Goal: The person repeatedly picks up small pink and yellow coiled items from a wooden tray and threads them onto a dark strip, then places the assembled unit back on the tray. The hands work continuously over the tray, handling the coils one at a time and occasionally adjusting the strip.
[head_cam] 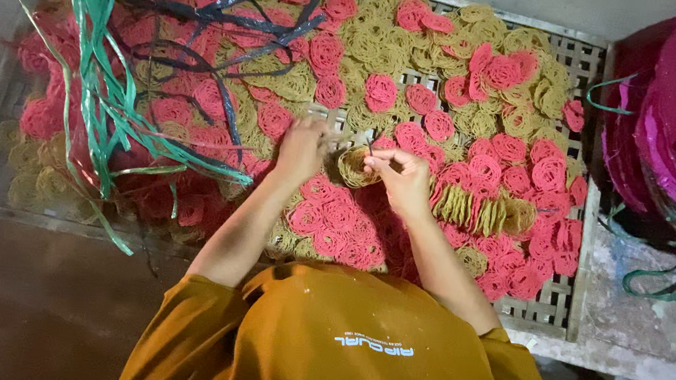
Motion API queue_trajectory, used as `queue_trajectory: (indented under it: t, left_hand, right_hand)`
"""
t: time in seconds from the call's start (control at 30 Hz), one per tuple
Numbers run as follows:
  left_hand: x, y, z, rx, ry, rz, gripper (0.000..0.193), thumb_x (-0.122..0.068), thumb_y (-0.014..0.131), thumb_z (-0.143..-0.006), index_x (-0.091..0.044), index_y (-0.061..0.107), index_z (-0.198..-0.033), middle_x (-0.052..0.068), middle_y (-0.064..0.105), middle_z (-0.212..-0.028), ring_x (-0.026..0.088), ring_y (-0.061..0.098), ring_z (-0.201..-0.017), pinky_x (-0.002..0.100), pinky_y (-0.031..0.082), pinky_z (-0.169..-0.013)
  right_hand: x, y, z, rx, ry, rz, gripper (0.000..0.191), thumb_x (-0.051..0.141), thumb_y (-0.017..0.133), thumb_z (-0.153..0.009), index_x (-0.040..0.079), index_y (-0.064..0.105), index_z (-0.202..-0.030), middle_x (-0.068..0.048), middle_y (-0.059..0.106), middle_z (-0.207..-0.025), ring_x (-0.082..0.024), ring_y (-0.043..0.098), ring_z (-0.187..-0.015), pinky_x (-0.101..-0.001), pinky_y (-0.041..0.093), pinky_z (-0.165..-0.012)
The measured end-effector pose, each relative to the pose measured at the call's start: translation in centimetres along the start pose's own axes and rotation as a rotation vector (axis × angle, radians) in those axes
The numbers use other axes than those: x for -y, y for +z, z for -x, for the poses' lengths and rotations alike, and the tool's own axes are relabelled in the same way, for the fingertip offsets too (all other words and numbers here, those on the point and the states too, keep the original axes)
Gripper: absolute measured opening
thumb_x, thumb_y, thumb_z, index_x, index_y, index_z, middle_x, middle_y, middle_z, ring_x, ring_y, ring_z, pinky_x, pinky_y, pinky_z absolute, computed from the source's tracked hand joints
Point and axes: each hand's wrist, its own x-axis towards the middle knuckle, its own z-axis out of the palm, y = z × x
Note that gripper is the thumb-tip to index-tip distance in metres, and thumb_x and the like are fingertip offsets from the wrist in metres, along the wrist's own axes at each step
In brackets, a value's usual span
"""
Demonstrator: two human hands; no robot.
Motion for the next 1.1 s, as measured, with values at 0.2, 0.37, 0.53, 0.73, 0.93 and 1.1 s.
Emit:
queue_trajectory:
  t: [0.2,0.37,0.53,0.73,0.93,1.1]
  left_hand:
    - [-0.5,-1.7,0.6,0.138,-0.409,1.089,0.028,-0.009,0.06,-0.1,0.001,0.064,-0.126,0.003,0.076,-0.103,0.008,0.072,-0.086,0.023,0.059,-0.077]
    - [-1.4,-2.2,1.9,0.022,-0.383,0.941,0.03,-0.008,0.064,-0.1,0.003,0.065,-0.128,0.009,0.078,-0.102,0.01,0.067,-0.087,0.026,0.055,-0.077]
    - [-1.9,-1.9,2.3,-0.092,-0.276,0.956,0.029,-0.005,0.065,-0.099,0.004,0.065,-0.127,0.01,0.077,-0.109,0.009,0.071,-0.101,0.025,0.056,-0.088]
    - [-2.9,-2.5,2.3,0.011,-0.386,0.839,0.03,-0.004,0.063,-0.1,-0.003,0.066,-0.13,0.012,0.078,-0.109,0.016,0.07,-0.093,0.031,0.054,-0.08]
    - [-2.8,-1.4,2.7,0.135,-0.177,1.175,0.025,-0.003,0.054,-0.104,-0.004,0.072,-0.122,0.007,0.077,-0.117,0.013,0.07,-0.112,0.028,0.05,-0.105]
    - [-2.8,-1.6,2.7,0.096,-0.3,1.161,0.023,-0.008,0.064,-0.095,-0.013,0.077,-0.112,-0.001,0.078,-0.112,0.011,0.072,-0.106,0.04,0.05,-0.11]
  right_hand:
    - [1.3,0.3,0.5,-0.084,-0.171,0.679,0.005,0.016,0.08,-0.09,0.013,0.082,-0.093,-0.004,0.079,-0.085,-0.018,0.066,-0.078,-0.0392,0.042,-0.089]
    - [1.4,1.1,0.4,-0.087,-0.31,0.835,0.005,0.019,0.078,-0.092,0.014,0.079,-0.092,-0.004,0.078,-0.09,-0.019,0.064,-0.082,-0.0381,0.03,-0.096]
    - [1.2,1.2,0.5,-0.1,-0.369,0.864,0.011,0.019,0.081,-0.089,0.009,0.077,-0.087,-0.006,0.076,-0.086,-0.02,0.066,-0.082,-0.0404,0.032,-0.099]
    - [1.6,1.2,0.7,-0.102,-0.409,0.861,0.01,0.019,0.08,-0.09,0.01,0.077,-0.088,-0.005,0.076,-0.087,-0.02,0.065,-0.081,-0.0406,0.033,-0.098]
    - [1.3,1.4,0.5,-0.13,-0.269,0.856,0.011,0.021,0.083,-0.088,0.01,0.079,-0.089,-0.007,0.068,-0.067,-0.021,0.06,-0.069,-0.0392,0.034,-0.093]
    - [0.6,1.4,0.5,-0.109,-0.364,0.769,0.012,0.016,0.077,-0.091,0.009,0.076,-0.1,-0.008,0.072,-0.095,-0.022,0.061,-0.095,-0.0398,0.034,-0.098]
